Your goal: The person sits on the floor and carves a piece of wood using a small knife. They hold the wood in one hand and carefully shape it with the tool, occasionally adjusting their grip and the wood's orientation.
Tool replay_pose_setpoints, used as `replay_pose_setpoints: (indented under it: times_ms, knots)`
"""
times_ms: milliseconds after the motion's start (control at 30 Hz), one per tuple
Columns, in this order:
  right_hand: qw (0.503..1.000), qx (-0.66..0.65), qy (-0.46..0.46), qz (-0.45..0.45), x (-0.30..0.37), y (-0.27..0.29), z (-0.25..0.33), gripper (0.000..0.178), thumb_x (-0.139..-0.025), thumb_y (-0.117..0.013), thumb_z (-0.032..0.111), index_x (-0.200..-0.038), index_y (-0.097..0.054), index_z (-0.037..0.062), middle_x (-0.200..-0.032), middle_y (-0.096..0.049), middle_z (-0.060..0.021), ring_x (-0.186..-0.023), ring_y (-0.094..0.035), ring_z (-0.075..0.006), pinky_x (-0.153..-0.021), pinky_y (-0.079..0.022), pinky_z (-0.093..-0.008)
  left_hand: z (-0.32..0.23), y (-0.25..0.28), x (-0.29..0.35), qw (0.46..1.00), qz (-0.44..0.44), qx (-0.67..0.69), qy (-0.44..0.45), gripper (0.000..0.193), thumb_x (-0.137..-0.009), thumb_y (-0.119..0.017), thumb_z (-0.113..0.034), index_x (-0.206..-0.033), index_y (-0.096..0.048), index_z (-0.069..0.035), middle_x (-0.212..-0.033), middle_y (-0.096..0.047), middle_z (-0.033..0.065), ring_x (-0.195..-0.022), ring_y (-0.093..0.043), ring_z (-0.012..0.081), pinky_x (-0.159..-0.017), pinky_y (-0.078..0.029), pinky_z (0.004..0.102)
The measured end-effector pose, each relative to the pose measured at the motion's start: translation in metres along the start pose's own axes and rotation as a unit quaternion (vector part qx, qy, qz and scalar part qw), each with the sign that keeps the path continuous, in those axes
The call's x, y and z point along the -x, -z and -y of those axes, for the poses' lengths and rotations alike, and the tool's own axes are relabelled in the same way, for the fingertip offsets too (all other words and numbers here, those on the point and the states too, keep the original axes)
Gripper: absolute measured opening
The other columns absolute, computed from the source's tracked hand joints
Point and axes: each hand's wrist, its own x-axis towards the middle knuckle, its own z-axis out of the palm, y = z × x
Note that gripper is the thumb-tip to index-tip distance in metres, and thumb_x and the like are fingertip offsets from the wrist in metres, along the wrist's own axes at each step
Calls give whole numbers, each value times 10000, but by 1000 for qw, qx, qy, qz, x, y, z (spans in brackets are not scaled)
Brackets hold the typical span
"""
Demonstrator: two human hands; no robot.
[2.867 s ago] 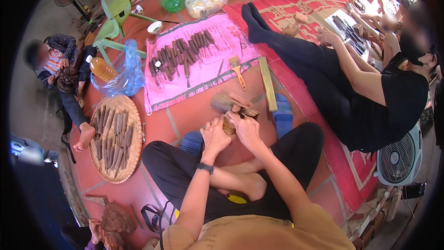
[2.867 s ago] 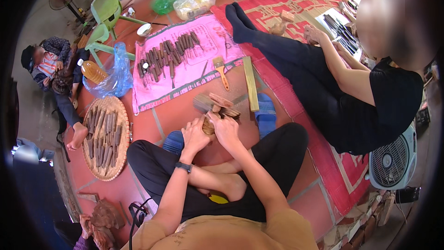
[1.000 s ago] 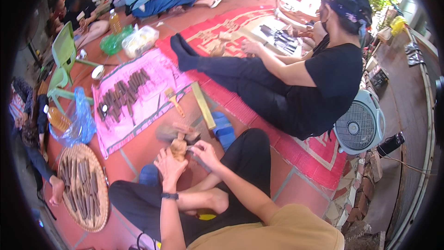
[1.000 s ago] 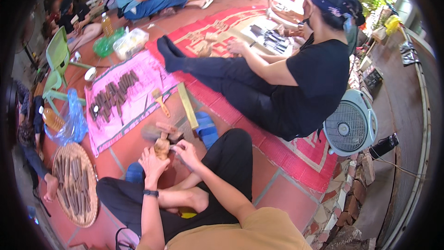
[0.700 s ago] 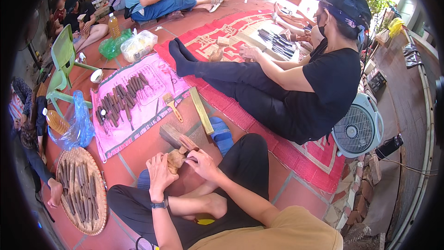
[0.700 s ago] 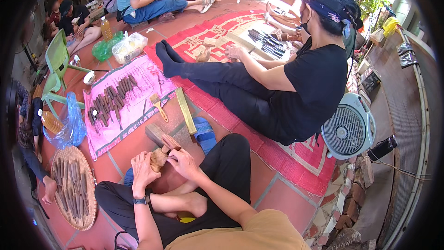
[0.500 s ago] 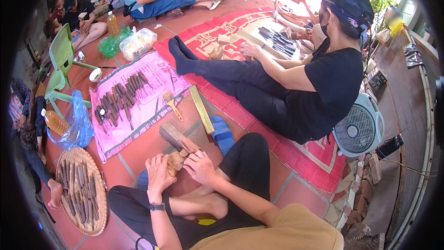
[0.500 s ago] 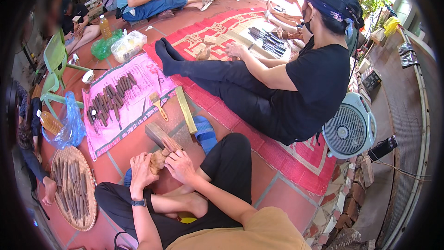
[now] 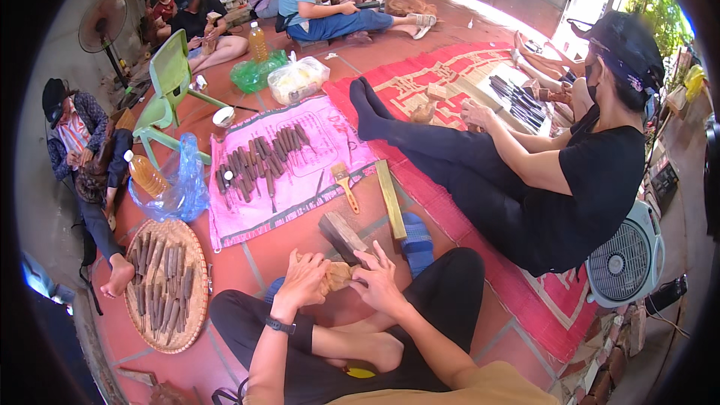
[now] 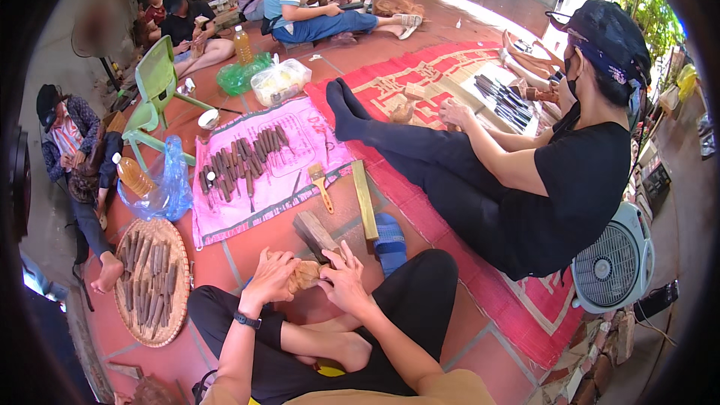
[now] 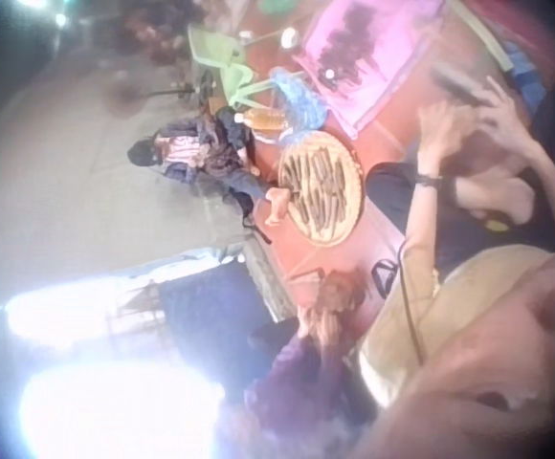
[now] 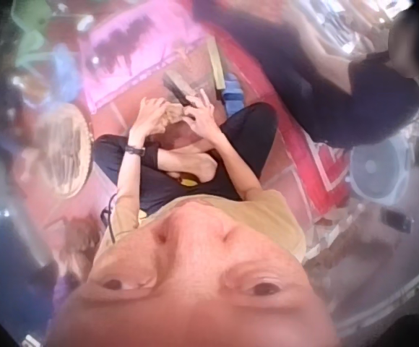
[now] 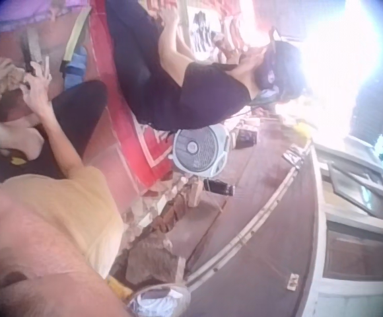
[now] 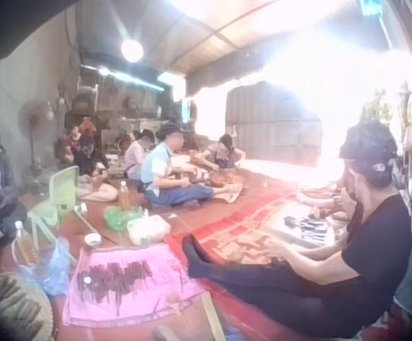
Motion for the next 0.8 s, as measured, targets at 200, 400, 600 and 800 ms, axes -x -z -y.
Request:
replay_pose_setpoints:
  times_ms: [200,400,600,800]
  knots:
    - [996,-74,-21,52,1,3,-4,201,-722,-820,102,-846,-665,69,-1142,-602,-79,-1209,-473,-407,-962,-449,-458,0,3,8,997,82,4,13,745,-508,-804,-104,-1222,-590,-118,-1158,-541,51,-1187,-507,274,-1030,-372,613]
    - [996,-34,-59,50,19,-27,-20,202,-707,-817,99,-823,-656,62,-1064,-607,-76,-1106,-496,-399,-932,-446,-477,21,-50,-9,993,119,28,4,778,-499,-791,-30,-1239,-578,-145,-1248,-508,25,-1259,-462,254,-880,-504,482]
    - [996,27,-77,-38,9,-19,-38,214,-689,-814,86,-806,-638,51,-1091,-605,-97,-1123,-488,-398,-959,-420,-490,8,-50,-47,999,28,2,-18,575,-706,-701,-15,-1259,-591,-127,-1352,-490,20,-1303,-447,239,-968,-467,457]
    - [992,-12,-124,-20,15,-29,-38,212,-715,-809,124,-830,-647,50,-1138,-614,-83,-1141,-473,-379,-968,-403,-483,15,-49,-51,999,45,-10,-20,620,-687,-732,1,-1281,-619,-137,-1459,-459,30,-1408,-378,240,-1023,-443,468]
